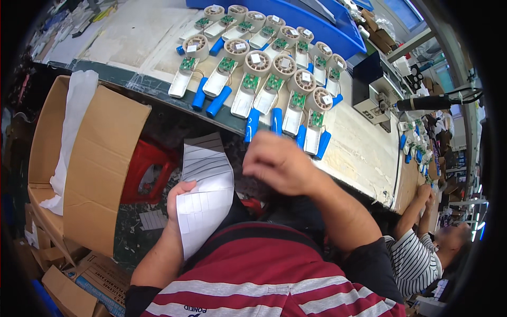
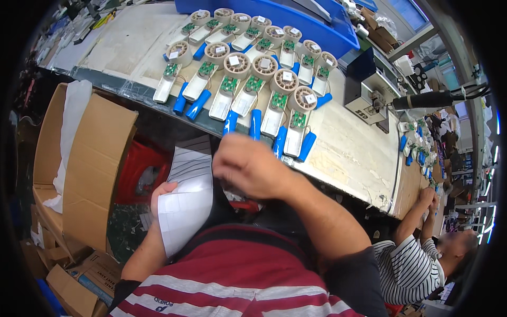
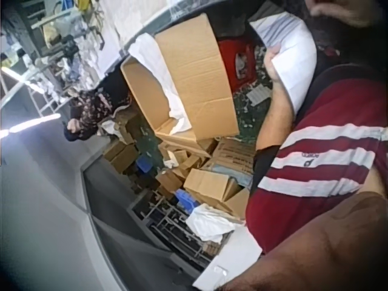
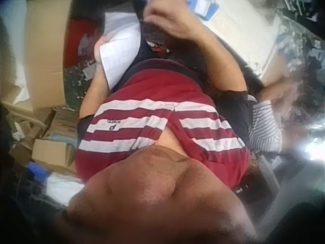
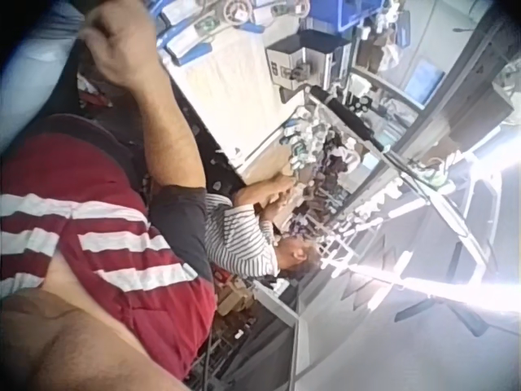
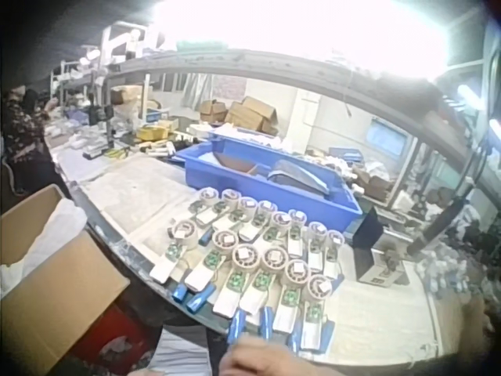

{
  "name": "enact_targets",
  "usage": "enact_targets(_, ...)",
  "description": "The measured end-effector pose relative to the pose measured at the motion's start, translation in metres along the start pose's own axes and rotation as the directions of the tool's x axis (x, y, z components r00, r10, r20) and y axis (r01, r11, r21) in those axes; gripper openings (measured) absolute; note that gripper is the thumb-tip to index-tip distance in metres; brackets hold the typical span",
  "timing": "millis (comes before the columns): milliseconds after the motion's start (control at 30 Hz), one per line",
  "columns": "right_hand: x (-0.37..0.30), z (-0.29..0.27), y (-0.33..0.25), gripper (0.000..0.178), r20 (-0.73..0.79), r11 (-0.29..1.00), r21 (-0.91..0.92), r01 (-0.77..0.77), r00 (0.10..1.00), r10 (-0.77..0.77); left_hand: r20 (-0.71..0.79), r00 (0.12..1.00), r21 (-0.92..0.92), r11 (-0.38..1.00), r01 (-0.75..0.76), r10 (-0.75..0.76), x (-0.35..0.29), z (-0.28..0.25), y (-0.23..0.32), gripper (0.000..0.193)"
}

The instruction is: Assembling small electronic fan components and applying labels on a production line.

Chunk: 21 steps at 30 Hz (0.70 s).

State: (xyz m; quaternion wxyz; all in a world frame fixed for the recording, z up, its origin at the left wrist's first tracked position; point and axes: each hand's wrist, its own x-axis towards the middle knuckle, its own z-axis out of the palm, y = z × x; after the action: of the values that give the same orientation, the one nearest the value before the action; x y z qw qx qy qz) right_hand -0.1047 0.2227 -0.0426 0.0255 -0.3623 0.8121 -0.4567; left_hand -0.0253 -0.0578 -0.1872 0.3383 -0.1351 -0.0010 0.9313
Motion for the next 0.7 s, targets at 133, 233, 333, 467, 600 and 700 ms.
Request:
enact_targets(133, 0.073, -0.037, -0.014, 0.009, -0.321, 0.927, -0.043, -0.372, 0.884, 0.340, -0.038, 0.999, 0.041, 0.999, -0.027, 0.028, -0.004, -0.005, -0.001, 0.071)
enact_targets(233, 0.127, -0.043, 0.005, 0.011, -0.263, 0.880, -0.118, -0.459, 0.869, 0.418, -0.046, 0.997, 0.071, 0.996, -0.057, 0.060, -0.004, 0.006, -0.004, 0.073)
enact_targets(333, 0.154, -0.037, 0.027, 0.015, -0.189, 0.797, -0.315, -0.516, 0.857, 0.480, -0.053, 0.994, 0.089, 0.992, -0.093, 0.098, -0.005, 0.012, -0.002, 0.075)
enact_targets(467, 0.171, -0.035, 0.036, 0.018, -0.070, 0.769, -0.388, -0.508, 0.848, 0.525, -0.054, 0.994, 0.026, 0.995, -0.093, 0.094, -0.009, 0.010, 0.002, 0.077)
enact_targets(600, 0.179, -0.033, 0.027, 0.018, 0.010, 0.762, -0.376, -0.527, 0.820, 0.572, -0.092, 0.986, 0.073, 0.988, -0.134, 0.141, -0.011, 0.007, 0.006, 0.077)
enact_targets(700, 0.181, -0.027, 0.028, 0.018, 0.012, 0.736, -0.414, -0.535, 0.805, 0.592, -0.092, 0.985, 0.080, 0.987, -0.138, 0.145, -0.011, 0.003, 0.008, 0.077)
